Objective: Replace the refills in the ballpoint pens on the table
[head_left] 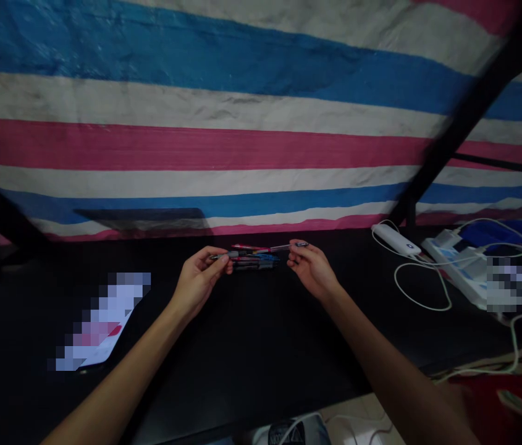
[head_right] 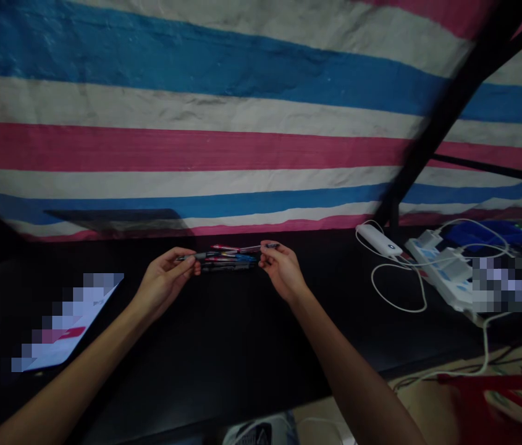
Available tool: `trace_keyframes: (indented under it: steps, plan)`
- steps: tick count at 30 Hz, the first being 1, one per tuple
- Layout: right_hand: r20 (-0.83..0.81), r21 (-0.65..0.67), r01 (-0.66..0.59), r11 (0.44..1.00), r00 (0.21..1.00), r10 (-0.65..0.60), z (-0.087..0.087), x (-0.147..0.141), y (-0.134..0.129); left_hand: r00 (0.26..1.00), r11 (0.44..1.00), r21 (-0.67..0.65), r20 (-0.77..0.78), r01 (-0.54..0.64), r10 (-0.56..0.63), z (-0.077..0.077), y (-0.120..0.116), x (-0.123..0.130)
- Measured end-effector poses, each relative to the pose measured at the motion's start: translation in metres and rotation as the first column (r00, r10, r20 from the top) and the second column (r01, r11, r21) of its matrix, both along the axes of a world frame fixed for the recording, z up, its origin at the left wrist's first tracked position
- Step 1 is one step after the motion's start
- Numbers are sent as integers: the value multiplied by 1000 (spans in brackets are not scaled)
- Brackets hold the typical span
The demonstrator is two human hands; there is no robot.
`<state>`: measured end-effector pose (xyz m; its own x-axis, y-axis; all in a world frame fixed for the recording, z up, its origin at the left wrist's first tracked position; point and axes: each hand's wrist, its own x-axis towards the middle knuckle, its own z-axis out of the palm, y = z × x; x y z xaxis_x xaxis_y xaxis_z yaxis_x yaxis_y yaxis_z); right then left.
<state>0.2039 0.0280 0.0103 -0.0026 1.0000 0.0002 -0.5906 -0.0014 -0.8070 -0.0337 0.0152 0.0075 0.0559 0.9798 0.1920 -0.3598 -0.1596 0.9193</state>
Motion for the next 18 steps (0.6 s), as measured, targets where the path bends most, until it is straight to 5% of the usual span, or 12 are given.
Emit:
trace_keyframes:
  steps: [18]
  plan:
    - [91, 28, -105, 994, 991, 102, -6, -13, -6, 996, 998, -44, -74, 41, -44, -1, -8, 12]
